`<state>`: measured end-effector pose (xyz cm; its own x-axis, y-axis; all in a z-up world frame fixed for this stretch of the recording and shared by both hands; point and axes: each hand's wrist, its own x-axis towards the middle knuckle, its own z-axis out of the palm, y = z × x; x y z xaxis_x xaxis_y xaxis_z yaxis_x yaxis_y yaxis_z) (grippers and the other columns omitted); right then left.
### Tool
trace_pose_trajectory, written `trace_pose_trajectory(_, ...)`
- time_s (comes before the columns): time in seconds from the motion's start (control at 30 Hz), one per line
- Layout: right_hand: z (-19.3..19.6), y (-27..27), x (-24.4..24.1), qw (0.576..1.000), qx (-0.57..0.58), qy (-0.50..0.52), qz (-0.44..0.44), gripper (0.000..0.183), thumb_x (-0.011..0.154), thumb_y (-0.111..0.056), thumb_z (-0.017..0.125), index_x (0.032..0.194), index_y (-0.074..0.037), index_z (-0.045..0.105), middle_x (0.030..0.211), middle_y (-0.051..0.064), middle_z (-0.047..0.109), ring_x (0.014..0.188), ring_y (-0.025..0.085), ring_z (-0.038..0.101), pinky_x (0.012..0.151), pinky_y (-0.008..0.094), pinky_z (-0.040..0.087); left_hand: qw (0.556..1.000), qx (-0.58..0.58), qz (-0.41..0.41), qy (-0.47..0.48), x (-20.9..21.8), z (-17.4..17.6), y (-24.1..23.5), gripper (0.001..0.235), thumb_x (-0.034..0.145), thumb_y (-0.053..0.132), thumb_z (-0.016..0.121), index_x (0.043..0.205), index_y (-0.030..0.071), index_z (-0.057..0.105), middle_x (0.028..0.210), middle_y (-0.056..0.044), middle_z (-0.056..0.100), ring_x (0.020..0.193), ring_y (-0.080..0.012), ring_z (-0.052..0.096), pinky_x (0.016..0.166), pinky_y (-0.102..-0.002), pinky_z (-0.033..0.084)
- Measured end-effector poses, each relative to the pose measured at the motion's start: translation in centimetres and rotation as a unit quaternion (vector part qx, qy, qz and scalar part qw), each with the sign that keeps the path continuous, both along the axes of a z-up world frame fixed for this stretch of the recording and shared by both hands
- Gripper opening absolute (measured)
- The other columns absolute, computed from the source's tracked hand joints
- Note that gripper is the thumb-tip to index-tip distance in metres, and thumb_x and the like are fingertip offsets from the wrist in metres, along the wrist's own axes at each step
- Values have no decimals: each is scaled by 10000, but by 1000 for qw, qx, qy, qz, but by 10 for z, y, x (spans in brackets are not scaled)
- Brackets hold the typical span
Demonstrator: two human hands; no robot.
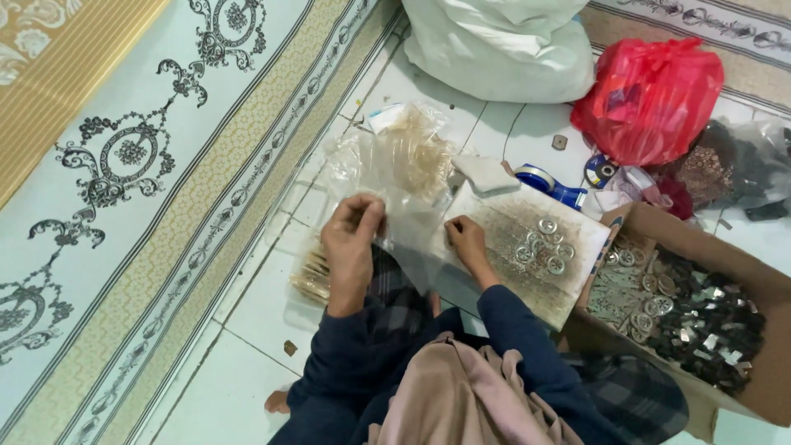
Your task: Packaging small decorative metal pieces into plastic bags by hand
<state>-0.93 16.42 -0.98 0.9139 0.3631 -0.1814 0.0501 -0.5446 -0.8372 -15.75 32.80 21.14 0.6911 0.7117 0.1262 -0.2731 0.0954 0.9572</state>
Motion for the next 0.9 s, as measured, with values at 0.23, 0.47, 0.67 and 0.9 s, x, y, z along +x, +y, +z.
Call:
trace_pose_trajectory(0.23, -24, -2, 10, 1000, -24, 1, 13, 278, 1013, -260, 668, 1100, -8, 750, 986, 225, 757, 927, 377, 747, 731, 471, 604, 928, 178, -100, 312, 18, -116, 0, 676, 821, 299, 866, 1385, 59, 581, 1122, -223, 668, 1013, -414, 713, 878, -497, 576)
trace_pose_trajectory(0.47, -25, -5, 13, 999, -26, -29, 23, 259, 993, -211, 644, 1027, 27, 741, 885, 248, 742, 800, 381, 740, 680, 462, 576, 771, 514, -71, 370, 16, -247, -1, 277, 888, 289, 778, 1134, 190, 696, 1107, -53, 627, 1011, -303, 634, 780, -385, 552)
trace_pose_trajectory(0.67, -24, -4, 11, 996, -65, -45, 37, 246, 985, -164, 600, 1000, 58, 705, 882, 269, 723, 830, 411, 730, 674, 466, 570, 946, 164, 165, 228, 21, -136, 89, 198, 964, 229, 750, 900, 43, 736, 816, -153, 718, 787, -281, 640, 677, -392, 508)
trace_pose_trajectory(0.9, -35, -1, 13, 990, -95, -86, 54, 232, 949, -146, 602, 971, 65, 697, 857, 294, 709, 854, 487, 718, 671, 512, 568, 959, 62, 273, -46, -6, 2, 167, 70, 995, 144, 754, 944, 96, 759, 729, -78, 703, 608, -87, 610, 456, -151, 392)
